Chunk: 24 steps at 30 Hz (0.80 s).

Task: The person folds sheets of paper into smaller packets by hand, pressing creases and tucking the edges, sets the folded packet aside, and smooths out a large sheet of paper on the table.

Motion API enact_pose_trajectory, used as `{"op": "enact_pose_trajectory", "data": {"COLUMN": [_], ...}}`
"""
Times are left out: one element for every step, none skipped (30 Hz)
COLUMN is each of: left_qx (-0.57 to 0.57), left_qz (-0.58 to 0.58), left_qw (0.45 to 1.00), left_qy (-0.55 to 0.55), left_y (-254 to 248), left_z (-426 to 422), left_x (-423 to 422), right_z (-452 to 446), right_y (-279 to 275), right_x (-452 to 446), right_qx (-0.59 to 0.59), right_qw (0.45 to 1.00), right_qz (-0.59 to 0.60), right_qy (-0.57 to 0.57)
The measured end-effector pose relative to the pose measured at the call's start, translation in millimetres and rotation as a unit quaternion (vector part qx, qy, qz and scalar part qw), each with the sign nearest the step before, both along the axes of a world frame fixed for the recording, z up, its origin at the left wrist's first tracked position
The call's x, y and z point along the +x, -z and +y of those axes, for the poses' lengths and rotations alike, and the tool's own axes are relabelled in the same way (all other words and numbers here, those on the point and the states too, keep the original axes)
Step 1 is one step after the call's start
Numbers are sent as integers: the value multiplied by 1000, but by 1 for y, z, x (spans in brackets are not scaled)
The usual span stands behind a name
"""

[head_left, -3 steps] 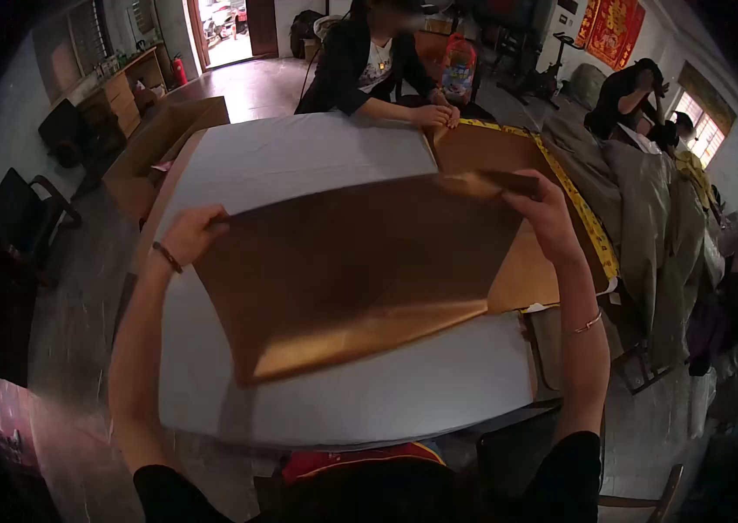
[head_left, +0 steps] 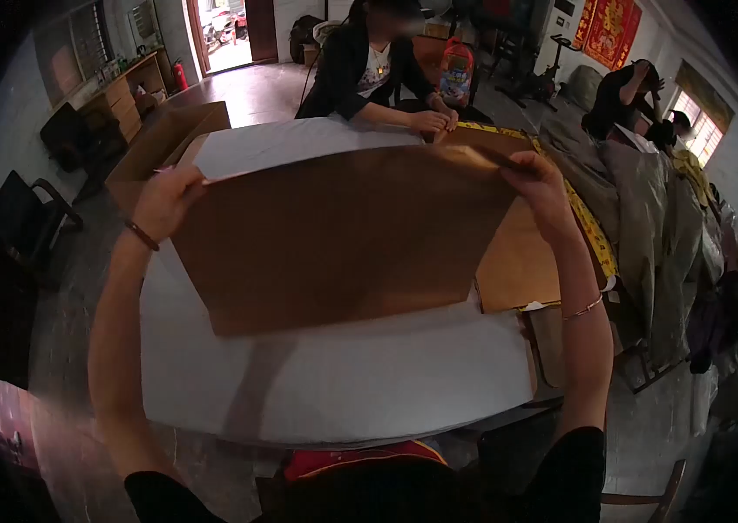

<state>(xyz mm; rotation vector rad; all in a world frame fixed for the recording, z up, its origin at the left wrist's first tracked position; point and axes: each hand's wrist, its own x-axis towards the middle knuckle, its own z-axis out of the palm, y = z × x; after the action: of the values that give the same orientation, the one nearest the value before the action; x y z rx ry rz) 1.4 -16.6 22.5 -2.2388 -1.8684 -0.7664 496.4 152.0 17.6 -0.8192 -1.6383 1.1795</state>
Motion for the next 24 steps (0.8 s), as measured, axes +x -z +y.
{"op": "enact_pose_trajectory", "data": {"left_qx": [5,71,137,131,174,215,203,211,216,172,130,110,91,63,36,24,-4,-25,-33,-36,-35,-19,-22,-20], "left_qz": [0,64,127,124,169,213,214,212,208,207,205,196,189,181,173,171,161,152,153,134,115,122,123,122], "left_qw": [1000,995,981,983,969,951,954,953,952,960,967,970,974,977,980,981,983,984,984,987,990,990,989,989], "left_qy": [0,-22,-44,-46,-50,-55,-58,-58,-59,-72,-82,-86,-90,-90,-88,-87,-86,-85,-83,-80,-79,-72,-74,-83], "left_y": [-18,-38,-53,-55,-55,-49,-35,-17,3,24,47,74,104,127,147,168,185,199,208,215,225,234,240,241], "left_z": [-7,-17,-27,-40,-57,-73,-88,-103,-119,-134,-146,-157,-166,-175,-184,-192,-200,-207,-213,-217,-221,-226,-232,-235], "left_x": [3,8,14,21,28,36,43,53,63,75,85,94,101,108,114,118,125,129,135,141,144,143,141,142], "right_z": [2,0,-3,-6,-9,-16,-30,-48,-67,-80,-89,-100,-114,-127,-140,-151,-162,-173,-182,-188,-194,-199,-203,-207], "right_y": [-10,-13,-14,-15,-14,-9,1,12,21,42,67,91,117,138,157,174,188,202,215,223,230,235,240,249], "right_x": [-1,-4,-3,4,9,16,24,28,31,38,49,57,61,66,72,80,84,84,85,89,91,93,95,101], "right_qx": [43,80,80,96,110,102,107,109,136,117,92,66,50,18,-12,-46,-62,-75,-87,-154,-157,-202,-246,-248], "right_qw": [999,996,996,992,987,988,988,988,983,985,986,986,987,991,994,990,988,990,992,984,984,976,966,966], "right_qz": [16,37,42,56,74,74,48,21,-19,-21,-21,-20,-19,-36,-53,-121,-124,-109,-92,-89,-89,-77,-66,-66], "right_qy": [-7,-15,-17,-53,-89,-93,-101,-110,-120,-128,-140,-150,-152,-125,-97,-60,-62,-37,-12,10,9,23,37,33]}}
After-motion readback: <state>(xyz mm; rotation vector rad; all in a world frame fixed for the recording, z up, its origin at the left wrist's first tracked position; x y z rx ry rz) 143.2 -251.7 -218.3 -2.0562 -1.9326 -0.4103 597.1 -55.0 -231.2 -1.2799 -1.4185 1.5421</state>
